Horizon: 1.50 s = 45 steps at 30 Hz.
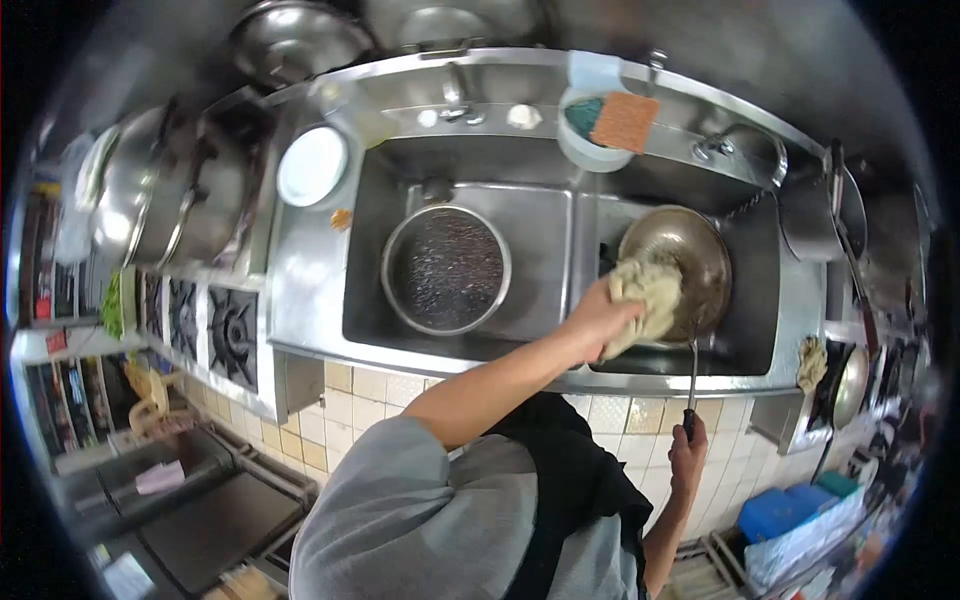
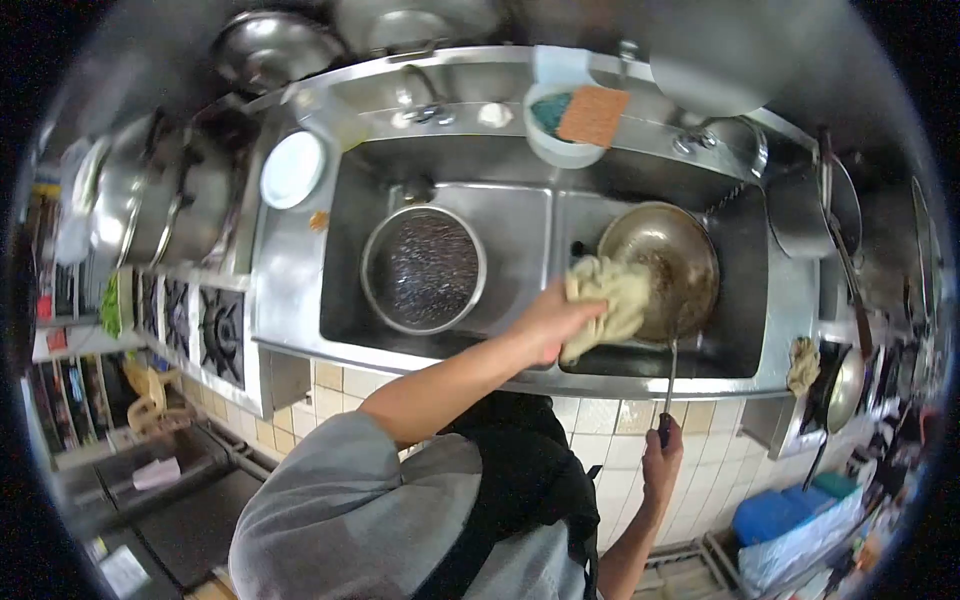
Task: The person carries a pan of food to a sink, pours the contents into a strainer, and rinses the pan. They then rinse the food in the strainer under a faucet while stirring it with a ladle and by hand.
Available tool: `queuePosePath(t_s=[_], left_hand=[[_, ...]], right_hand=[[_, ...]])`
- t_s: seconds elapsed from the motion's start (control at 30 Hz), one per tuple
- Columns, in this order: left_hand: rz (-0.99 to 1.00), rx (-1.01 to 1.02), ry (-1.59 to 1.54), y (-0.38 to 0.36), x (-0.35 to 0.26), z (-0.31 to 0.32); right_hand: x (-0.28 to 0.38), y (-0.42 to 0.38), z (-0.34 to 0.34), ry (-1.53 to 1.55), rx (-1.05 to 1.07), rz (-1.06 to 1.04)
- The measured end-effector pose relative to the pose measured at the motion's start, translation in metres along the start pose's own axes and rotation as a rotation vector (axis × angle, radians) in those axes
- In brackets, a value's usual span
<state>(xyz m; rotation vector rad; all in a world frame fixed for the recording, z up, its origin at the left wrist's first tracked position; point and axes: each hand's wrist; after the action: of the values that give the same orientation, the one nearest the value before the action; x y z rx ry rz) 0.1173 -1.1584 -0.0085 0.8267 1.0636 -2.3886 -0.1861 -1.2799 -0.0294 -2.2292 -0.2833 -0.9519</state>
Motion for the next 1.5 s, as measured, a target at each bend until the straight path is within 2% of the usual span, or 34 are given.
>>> queuePosePath(t_s=[0.03, 0.07, 0.1, 0.2, 0.23, 0.27, 0.3, 0.33, 0.4, 0.43, 0.53, 0.6, 0.67, 0.7, 0.73, 0.8, 0.87, 0.93, 1.0, 1.07, 1.1, 1.13, 1.17, 1.27, 1.3, 1.33, 1.4, 1.47, 1.5], left_hand=[[-0.024, 0.06, -0.041, -0.036, -0.016, -0.002], [-0.044, 0.122, -0.077, -0.068, -0.026, -0.007], [0.069, 0.165, -0.084, -0.083, -0.013, -0.024], [0.213, 0.075, -0.092, -0.169, -0.021, -0.068], [0.285, -0.01, -0.095, -0.191, -0.009, -0.094], [0.326, -0.149, -0.044, -0.23, -0.022, -0.094], [0.271, -0.281, -0.019, -0.264, -0.03, -0.102], [0.405, -0.252, 0.035, -0.279, -0.026, -0.126], [0.426, -0.563, 0.159, -0.317, -0.024, -0.161], [0.39, -0.646, 0.164, -0.333, -0.032, -0.172], [0.549, -0.788, 0.46, -0.345, -0.05, -0.222], [0.548, -0.892, 0.694, -0.342, -0.078, -0.241], [0.734, -0.988, 1.022, -0.324, -0.093, -0.295], [0.721, -1.069, 1.104, -0.314, -0.102, -0.316], [0.718, -1.061, 1.093, -0.303, -0.113, -0.341], [0.749, -1.202, 1.38, -0.279, -0.131, -0.393], [0.565, -1.158, 1.406, -0.255, -0.143, -0.442], [0.354, -1.211, 1.685, -0.228, -0.132, -0.501], [0.416, -1.19, 1.743, -0.215, -0.145, -0.494], [0.907, -0.907, 1.417, -0.2, -0.158, -0.487], [0.842, -0.871, 1.2, -0.193, -0.166, -0.469], [0.855, -0.811, 1.129, -0.177, -0.165, -0.474], [0.883, -0.752, 1.097, -0.163, -0.171, -0.47], [0.885, -0.608, 1.016, -0.123, -0.187, -0.458], [0.873, -0.531, 0.97, -0.109, -0.191, -0.457], [0.857, -0.525, 0.968, -0.095, -0.192, -0.46], [0.907, -0.422, 1.039, -0.068, -0.188, -0.469], [0.934, -0.385, 1.122, -0.053, -0.191, -0.472], [0.877, -0.409, 1.161, -0.049, -0.193, -0.471]], right_hand=[[0.011, 0.003, -0.002, 0.054, 0.064, 0.041], [-0.001, 0.013, 0.0, 0.085, 0.042, 0.015], [-0.001, 0.02, 0.001, 0.133, 0.072, 0.016], [-0.014, 0.033, 0.005, 0.237, 0.149, -0.023], [-0.02, 0.036, 0.005, 0.29, 0.167, -0.034], [-0.024, 0.04, 0.005, 0.292, 0.179, -0.049], [-0.026, 0.043, 0.008, 0.297, 0.215, -0.061], [-0.025, 0.044, 0.012, 0.305, 0.247, -0.072], [-0.016, 0.034, 0.025, 0.347, 0.183, -0.059], [-0.018, 0.036, 0.03, 0.35, 0.199, -0.065], [-0.016, 0.03, 0.038, 0.346, 0.242, -0.095], [0.006, 0.011, 0.044, 0.348, 0.205, -0.047], [0.005, 0.018, 0.049, 0.375, 0.136, -0.018], [0.006, 0.021, 0.05, 0.417, 0.124, 0.001], [0.009, 0.025, 0.053, 0.46, 0.116, 0.017], [0.011, 0.028, 0.062, 0.353, 0.119, -0.007], [0.016, 0.025, 0.081, 0.262, 0.042, -0.037], [0.016, 0.026, 0.094, 0.127, 0.047, -0.043], [0.004, 0.04, 0.109, -0.136, -0.043, -0.139], [0.013, 0.034, 0.121, -0.232, -0.042, -0.114], [0.006, 0.037, 0.128, -0.318, -0.151, -0.287], [0.004, 0.039, 0.136, -0.403, -0.257, -0.459], [0.023, 0.025, 0.151, -0.359, -0.279, -0.454], [0.024, 0.019, 0.192, -0.23, -0.234, -0.49], [0.023, 0.017, 0.205, -0.291, -0.225, -0.508], [0.05, 0.0, 0.224, -0.414, -0.21, -0.524], [0.058, -0.007, 0.251, -0.444, -0.179, -0.583], [0.059, -0.011, 0.27, -0.448, -0.119, -0.556], [0.061, -0.015, 0.278, -0.457, -0.108, -0.535]])
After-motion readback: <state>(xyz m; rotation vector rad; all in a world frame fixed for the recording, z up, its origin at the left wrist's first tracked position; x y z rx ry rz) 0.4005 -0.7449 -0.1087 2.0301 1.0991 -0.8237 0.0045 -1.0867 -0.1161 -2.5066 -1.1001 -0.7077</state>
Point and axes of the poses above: each hand's wrist, its own y-axis towards the middle knuckle, its own z-axis out of the palm, x = y × z, and after that the axes turned 5 degrees about -y, right-handed
